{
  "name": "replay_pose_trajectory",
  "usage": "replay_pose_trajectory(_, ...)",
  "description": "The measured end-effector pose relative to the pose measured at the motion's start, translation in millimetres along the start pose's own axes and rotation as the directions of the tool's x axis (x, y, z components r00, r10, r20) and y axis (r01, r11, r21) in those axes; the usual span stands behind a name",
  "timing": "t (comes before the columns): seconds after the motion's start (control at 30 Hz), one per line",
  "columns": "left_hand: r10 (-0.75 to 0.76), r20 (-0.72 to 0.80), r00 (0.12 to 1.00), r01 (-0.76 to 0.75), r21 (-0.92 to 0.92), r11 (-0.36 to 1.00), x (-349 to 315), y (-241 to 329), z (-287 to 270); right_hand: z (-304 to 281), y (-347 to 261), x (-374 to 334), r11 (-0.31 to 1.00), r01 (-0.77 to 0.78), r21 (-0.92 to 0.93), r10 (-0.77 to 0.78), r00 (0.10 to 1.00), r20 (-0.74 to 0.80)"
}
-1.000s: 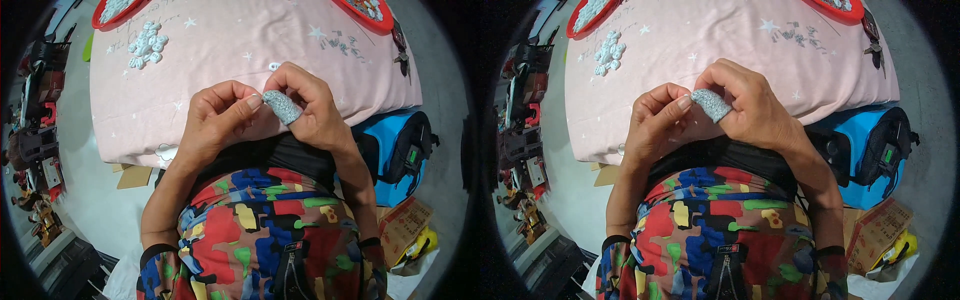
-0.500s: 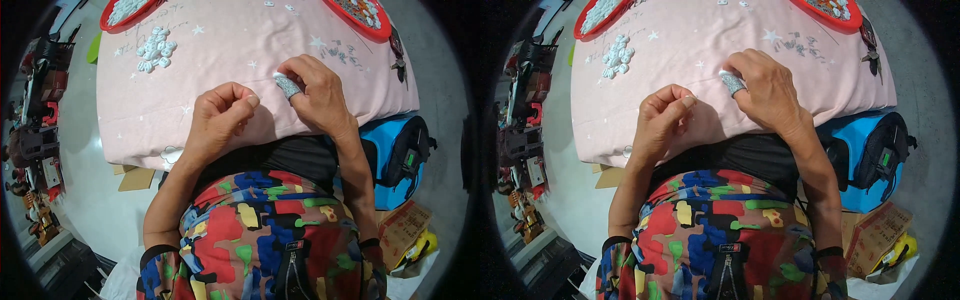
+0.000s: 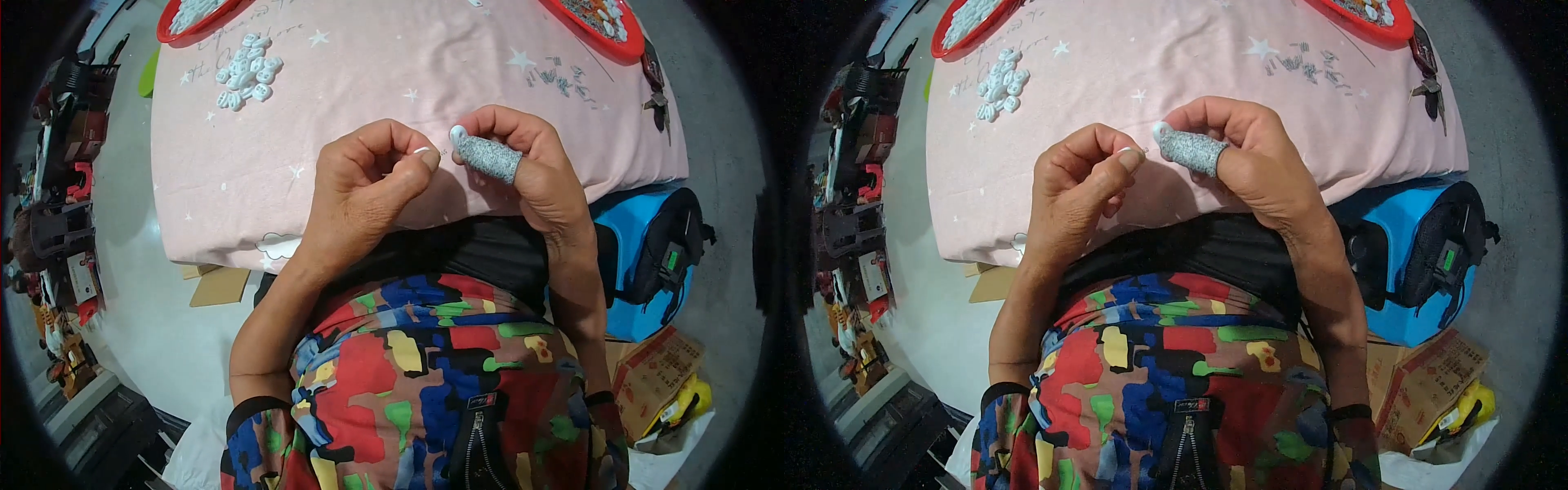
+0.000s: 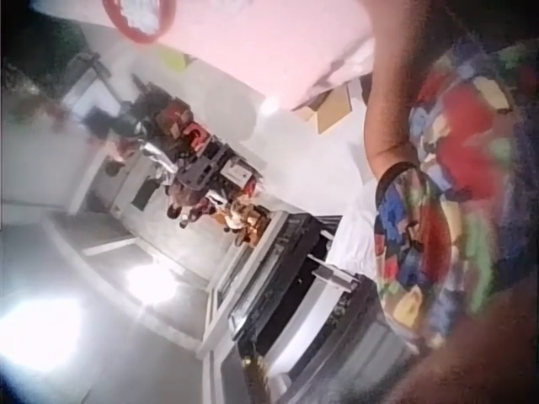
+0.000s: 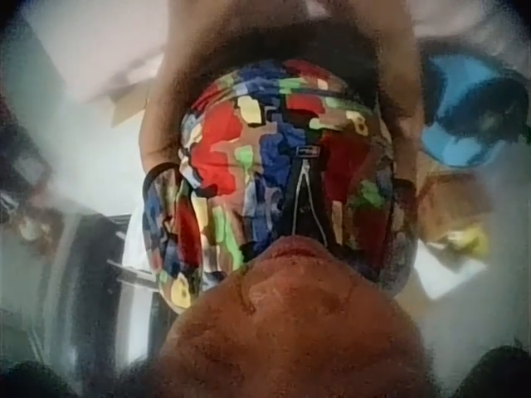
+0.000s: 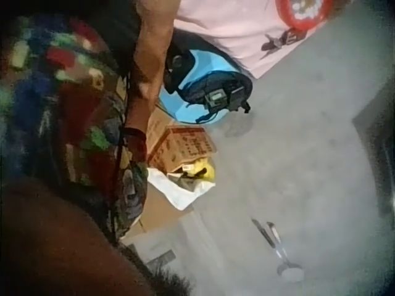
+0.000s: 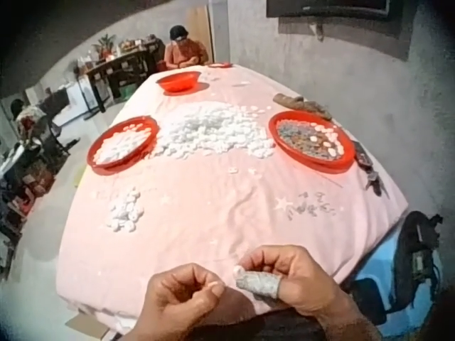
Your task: The person assembles plastic cord locks by inserting small metal springs and plastic pieces into toggle housings and pressing the components together by hand.
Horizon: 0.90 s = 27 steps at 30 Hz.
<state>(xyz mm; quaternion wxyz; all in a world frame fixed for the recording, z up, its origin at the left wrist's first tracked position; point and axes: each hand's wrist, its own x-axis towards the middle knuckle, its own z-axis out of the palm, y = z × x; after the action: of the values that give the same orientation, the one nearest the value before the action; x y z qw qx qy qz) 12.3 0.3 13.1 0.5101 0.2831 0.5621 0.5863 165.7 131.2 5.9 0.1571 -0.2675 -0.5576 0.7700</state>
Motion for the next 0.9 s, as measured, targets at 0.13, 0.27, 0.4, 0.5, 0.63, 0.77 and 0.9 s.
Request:
replay_pose_trajectory(0.13,0.018,-0.003,1.000,-0.017,0.056,0.998,1,-2,1,0,2,-1,0.998,-0.056,0.023,0.056,0.998,0.024)
replay_pose_trajectory(0.27,0.107,-0.017,0.994,-0.105,0.085,0.991,1,-7,1,5,4,-2,0.999,-0.045,0.021,0.045,0.999,0.012)
replay_pose_trajectory(0.4,0.116,-0.006,0.993,-0.114,0.128,0.985,-1,-2,-1,11,9,-2,0.999,0.031,0.036,-0.031,0.999,0.014)
replay_pose_trajectory(0.5,0.077,0.016,0.997,-0.079,0.115,0.990,-3,-1,-2,10,5,-5,0.997,0.019,0.079,-0.022,0.999,0.034)
replay_pose_trajectory(0.63,0.118,-0.002,0.993,-0.116,0.158,0.981,-2,-6,-1,7,6,-7,0.993,-0.048,0.108,0.039,0.996,0.077)
replay_pose_trajectory(0.77,0.112,-0.025,0.993,-0.106,0.182,0.978,-2,-6,0,10,12,-6,0.994,0.083,0.072,-0.085,0.996,0.033)
replay_pose_trajectory(0.9,0.134,-0.030,0.990,-0.125,0.222,0.967,-1,-9,-4,15,7,-9,0.991,0.123,-0.053,-0.123,0.992,-0.005)
